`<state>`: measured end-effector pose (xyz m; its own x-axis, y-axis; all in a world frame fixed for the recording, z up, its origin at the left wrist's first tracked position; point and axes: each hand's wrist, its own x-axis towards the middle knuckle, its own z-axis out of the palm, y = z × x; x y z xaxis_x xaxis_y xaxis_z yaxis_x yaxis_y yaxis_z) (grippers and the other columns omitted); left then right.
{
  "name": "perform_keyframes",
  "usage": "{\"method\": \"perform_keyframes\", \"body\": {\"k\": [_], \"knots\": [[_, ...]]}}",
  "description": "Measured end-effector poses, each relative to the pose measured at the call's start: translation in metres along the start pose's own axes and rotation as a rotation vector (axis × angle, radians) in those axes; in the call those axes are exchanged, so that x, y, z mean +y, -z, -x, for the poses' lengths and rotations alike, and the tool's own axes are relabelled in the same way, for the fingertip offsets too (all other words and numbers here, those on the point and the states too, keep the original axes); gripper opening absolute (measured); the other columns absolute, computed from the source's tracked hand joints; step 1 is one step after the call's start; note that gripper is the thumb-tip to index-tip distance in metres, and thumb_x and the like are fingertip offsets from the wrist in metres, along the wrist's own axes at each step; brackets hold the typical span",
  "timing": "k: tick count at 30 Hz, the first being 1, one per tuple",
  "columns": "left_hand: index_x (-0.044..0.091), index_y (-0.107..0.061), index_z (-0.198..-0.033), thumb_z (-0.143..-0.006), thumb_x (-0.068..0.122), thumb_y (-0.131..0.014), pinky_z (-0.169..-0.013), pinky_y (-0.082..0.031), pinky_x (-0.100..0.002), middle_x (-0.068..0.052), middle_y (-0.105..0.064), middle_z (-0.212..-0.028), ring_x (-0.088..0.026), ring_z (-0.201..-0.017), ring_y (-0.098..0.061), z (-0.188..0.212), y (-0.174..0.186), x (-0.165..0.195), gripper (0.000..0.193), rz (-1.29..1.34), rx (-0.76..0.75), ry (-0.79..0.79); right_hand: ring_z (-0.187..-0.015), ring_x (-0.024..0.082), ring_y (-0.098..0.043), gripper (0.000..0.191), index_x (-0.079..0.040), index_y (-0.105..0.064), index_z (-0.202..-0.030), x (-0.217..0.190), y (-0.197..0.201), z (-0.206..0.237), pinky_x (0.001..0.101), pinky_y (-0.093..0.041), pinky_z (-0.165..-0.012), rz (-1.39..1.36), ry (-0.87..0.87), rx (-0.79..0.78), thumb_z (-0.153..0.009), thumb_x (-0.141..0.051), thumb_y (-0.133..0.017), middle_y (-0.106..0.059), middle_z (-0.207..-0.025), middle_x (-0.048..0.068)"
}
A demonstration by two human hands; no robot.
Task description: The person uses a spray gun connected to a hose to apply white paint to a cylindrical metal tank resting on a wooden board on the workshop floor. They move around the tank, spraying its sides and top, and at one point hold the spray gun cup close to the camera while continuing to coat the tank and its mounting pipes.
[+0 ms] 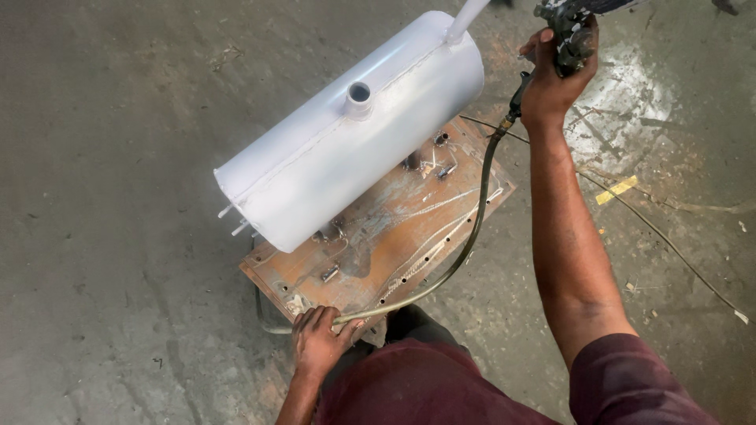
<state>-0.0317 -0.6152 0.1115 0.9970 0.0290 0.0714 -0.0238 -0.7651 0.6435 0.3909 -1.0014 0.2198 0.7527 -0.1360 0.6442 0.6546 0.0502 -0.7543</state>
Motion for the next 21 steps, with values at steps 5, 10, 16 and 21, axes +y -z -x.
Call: {"method": "perform_keyframes", "body": {"k": [5,10,16,21], "knots": [[0.007,-0.070,-0.079,-0.073,0.049,-0.084,-0.074,-0.049,-0.044,-0.005,-0.069,-0.077,-0.028,-0.077,-0.067,0.001,-0.001,-0.002,0.045,0.014,0.018,-0.018,-0.092,0.021,-0.067,0.038,-0.004,-0.049,-0.154,-0.002,0.006,0.000,0.0408,-0.056,-0.080,-0.047,-0.019,-0.001,-0.120,-0.001,-0.067,-0.068,-0.102,0.009],[0.007,-0.071,-0.081,-0.072,0.050,-0.084,-0.077,-0.049,-0.045,-0.005,-0.070,-0.078,-0.026,-0.078,-0.068,0.002,-0.005,-0.002,0.046,-0.002,-0.007,0.015,-0.090,0.022,-0.067,0.044,-0.006,-0.046,-0.156,-0.005,0.010,-0.004,0.0422,-0.055,-0.078,-0.074,0.011,-0.016,-0.118,-0.006,-0.068,-0.069,-0.103,0.010],[0.007,-0.071,-0.080,-0.073,0.052,-0.084,-0.077,-0.049,-0.044,-0.005,-0.070,-0.078,-0.026,-0.079,-0.068,-0.001,-0.006,-0.002,0.047,-0.009,-0.039,0.035,-0.089,0.022,-0.067,0.047,-0.005,-0.043,-0.159,-0.014,0.007,-0.006,0.0402,-0.054,-0.078,-0.022,-0.003,0.010,-0.120,-0.005,-0.068,-0.069,-0.101,0.012],[0.007,-0.071,-0.080,-0.073,0.053,-0.083,-0.077,-0.049,-0.044,-0.005,-0.069,-0.077,-0.026,-0.078,-0.067,-0.002,-0.006,-0.002,0.048,0.001,-0.049,0.024,-0.085,0.020,-0.068,0.048,-0.006,-0.041,-0.160,-0.024,0.000,-0.004,0.0363,-0.053,-0.076,0.069,0.000,0.009,-0.120,-0.003,-0.067,-0.070,-0.098,0.011]]}}
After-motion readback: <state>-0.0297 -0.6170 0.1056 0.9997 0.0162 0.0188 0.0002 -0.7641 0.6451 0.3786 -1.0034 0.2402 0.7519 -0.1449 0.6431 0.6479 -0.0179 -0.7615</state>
